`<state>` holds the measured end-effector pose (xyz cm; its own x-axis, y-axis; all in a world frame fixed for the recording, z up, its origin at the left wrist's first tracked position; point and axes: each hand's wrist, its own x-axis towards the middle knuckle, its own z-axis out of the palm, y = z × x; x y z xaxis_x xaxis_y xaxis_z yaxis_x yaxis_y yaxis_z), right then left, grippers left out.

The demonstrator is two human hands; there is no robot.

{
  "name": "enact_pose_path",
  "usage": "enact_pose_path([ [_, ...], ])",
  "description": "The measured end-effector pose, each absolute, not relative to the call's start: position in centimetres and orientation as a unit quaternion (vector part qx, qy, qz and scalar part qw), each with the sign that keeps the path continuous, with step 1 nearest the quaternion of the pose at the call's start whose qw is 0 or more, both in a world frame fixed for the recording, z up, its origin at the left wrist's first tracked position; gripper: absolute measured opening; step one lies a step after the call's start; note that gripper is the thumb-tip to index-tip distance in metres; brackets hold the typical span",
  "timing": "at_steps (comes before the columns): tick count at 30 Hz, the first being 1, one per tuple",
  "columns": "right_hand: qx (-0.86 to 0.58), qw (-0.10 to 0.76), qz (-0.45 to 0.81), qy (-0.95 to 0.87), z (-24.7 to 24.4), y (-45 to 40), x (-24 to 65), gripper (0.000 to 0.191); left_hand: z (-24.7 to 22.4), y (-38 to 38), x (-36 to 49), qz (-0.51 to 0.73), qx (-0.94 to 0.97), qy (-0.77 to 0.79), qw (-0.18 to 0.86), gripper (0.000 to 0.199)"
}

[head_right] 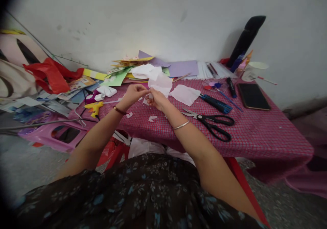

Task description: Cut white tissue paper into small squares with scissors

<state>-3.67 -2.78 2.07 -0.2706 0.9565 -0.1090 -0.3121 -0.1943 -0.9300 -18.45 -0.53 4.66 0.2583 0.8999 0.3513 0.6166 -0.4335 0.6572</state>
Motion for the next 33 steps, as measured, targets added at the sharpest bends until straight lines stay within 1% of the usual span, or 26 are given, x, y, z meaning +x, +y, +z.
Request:
enact_pose_path([
  [4,-0.371,0.499,0.668,-0.409,2.2,-2.2,-3.3,0.012,3.8,-1.7,-16.9,0.352,0.776,0.471,0.227,0.013],
  [7,-0.401,0.531,0.647,-0.373,2.2,-1.3,-2.6,0.012,3.2,-4.1,-17.1,0.347,0.78,0.451,0.258,0.039],
  [8,-0.409,0.539,0.643,-0.36,2.2,-1.0,-2.4,0.013,3.0,-5.1,-17.3,0.326,0.792,0.436,0.277,0.044],
  [9,-0.415,0.544,0.64,-0.349,2.2,-0.8,-2.2,0.013,2.7,-6.1,-17.5,0.288,0.814,0.414,0.288,0.043],
  [10,-0.419,0.548,0.639,-0.341,2.2,-0.8,-2.0,0.014,2.5,-7.0,-17.7,0.243,0.841,0.39,0.287,0.037],
  [12,-0.419,0.551,0.639,-0.335,2.4,-0.8,-1.9,0.014,1.9,-8.3,-17.8,0.174,0.876,0.359,0.272,0.016],
  [13,-0.417,0.551,0.64,-0.335,2.4,-0.9,-1.9,0.015,1.6,-8.6,-17.8,0.16,0.881,0.355,0.268,0.007],
  [14,-0.415,0.549,0.642,-0.337,2.5,-1.1,-1.9,0.015,1.4,-8.6,-17.8,0.161,0.88,0.359,0.268,0.004],
  [17,-0.408,0.535,0.653,-0.349,2.6,-1.7,-2.3,0.016,1.7,-7.0,-18.0,0.205,0.855,0.39,0.275,0.01],
  [19,-0.399,0.515,0.668,-0.361,2.6,-2.1,-2.6,0.017,2.8,-5.1,-18.3,0.256,0.833,0.418,0.257,0.012],
  [20,-0.394,0.503,0.676,-0.366,2.5,-2.3,-2.8,0.017,3.4,-4.0,-18.4,0.289,0.818,0.435,0.24,0.013],
  [22,-0.374,0.484,0.696,-0.378,2.4,-2.6,-3.2,0.02,4.6,-2.3,-18.4,0.365,0.787,0.469,0.167,0.009],
  [24,-0.349,0.48,0.707,-0.385,2.3,-2.9,-3.5,0.023,5.4,-1.2,-18.0,0.36,0.789,0.484,0.117,0.012],
  [25,-0.34,0.483,0.708,-0.387,2.3,-2.9,-3.6,0.023,5.6,-1.0,-17.8,0.336,0.801,0.481,0.122,0.015],
  [26,-0.335,0.487,0.707,-0.388,2.3,-3.0,-3.6,0.022,5.7,-1.0,-17.7,0.304,0.815,0.469,0.153,0.017],
  [27,-0.334,0.492,0.704,-0.389,2.3,-3.0,-3.6,0.021,5.7,-1.2,-17.8,0.27,0.826,0.45,0.205,0.016],
  [28,-0.335,0.496,0.7,-0.389,2.3,-3.0,-3.6,0.019,5.6,-1.6,-18.1,0.243,0.828,0.428,0.269,0.014],
  [29,-0.336,0.499,0.698,-0.39,2.3,-3.0,-3.5,0.016,5.4,-2.1,-18.6,0.225,0.821,0.407,0.331,0.019],
  [31,-0.339,0.504,0.693,-0.388,2.4,-2.9,-3.4,0.013,4.9,-3.2,-20.5,0.215,0.79,0.392,0.419,0.044],
  [32,-0.343,0.505,0.692,-0.385,2.4,-2.9,-3.3,0.014,4.6,-3.7,-21.8,0.222,0.777,0.403,0.429,0.054],
  [33,-0.349,0.507,0.69,-0.381,2.4,-2.9,-3.3,0.016,4.3,-4.3,-23.2,0.222,0.774,0.425,0.415,0.058],
])
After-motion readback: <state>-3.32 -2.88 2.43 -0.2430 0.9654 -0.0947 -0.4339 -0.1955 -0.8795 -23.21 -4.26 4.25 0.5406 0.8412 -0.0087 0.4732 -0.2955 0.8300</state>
